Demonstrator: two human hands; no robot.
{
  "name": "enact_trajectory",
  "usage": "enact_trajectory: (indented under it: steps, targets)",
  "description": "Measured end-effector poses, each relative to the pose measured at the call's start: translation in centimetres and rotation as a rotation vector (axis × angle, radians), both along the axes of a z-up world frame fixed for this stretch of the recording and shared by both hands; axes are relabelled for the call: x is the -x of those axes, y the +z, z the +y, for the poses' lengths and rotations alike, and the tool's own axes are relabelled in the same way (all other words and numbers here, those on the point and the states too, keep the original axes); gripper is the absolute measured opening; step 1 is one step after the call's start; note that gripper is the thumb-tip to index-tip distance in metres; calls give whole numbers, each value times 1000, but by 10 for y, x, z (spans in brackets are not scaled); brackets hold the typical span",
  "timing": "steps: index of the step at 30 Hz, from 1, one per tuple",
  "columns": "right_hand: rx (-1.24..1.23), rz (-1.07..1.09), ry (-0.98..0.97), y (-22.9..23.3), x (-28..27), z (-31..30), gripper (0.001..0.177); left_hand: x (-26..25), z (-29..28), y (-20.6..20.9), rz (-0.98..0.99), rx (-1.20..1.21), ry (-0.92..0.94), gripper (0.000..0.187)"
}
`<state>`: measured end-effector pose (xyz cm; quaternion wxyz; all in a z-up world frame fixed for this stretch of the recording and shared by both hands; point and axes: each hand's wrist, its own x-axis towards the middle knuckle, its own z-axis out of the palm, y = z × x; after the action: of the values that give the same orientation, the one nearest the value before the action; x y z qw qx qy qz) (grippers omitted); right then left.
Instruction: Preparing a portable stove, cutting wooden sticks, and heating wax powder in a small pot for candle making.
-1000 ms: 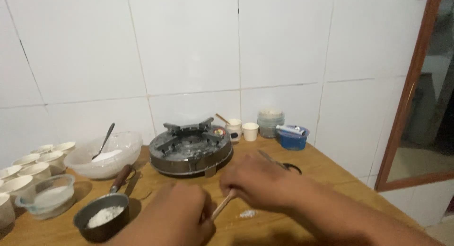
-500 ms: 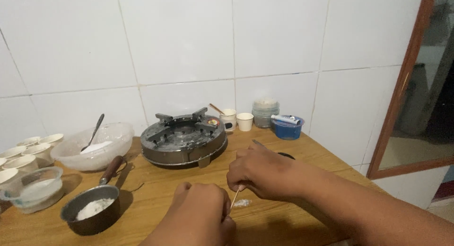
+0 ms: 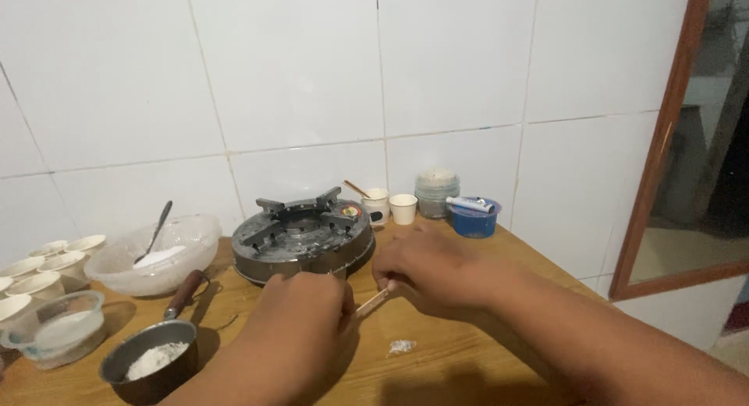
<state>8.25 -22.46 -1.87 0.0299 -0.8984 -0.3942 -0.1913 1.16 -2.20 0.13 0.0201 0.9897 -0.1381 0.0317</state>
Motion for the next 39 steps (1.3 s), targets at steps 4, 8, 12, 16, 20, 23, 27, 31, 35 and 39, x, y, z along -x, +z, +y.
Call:
enact_trajectory:
  steps: [4,8,12,16,20,23,27,31,35,39]
  targets:
    - [-35,-15,-30,-2,-10,5,12,-27,4,-14,-84,-13,13,30]
    - [2,80,-107,-12,-25,-2,15,-45,1,-21,-62,-14,-25,29]
    - [55,148,-222,-8,-20,-2,10,-49,-6,-18,-36,-59,-14,26]
    - [18,200,-126,-13,-23,-8,13,-50,-3,-18,-7,-90,-71,21]
    - [16,279,-116,-11,0,-13,16,-34,1,-22,2,-80,-113,18]
    - [10,287,-147,-17,11,-18,9,-33,3,-31,-25,-111,-170,20]
    - [3,261,-92,-16,31,-20,14,-17,1,-26,43,-159,-167,20]
    - [23,277,-106,-11,44,-21,16,-6,0,-17,146,-87,-145,19]
    - [22,273,-149,-16,43,-23,11,-11,3,-22,108,-45,-137,25]
    - [-148,236,-163,-22,41,-36,10,-35,15,-33,-239,-26,-286,22]
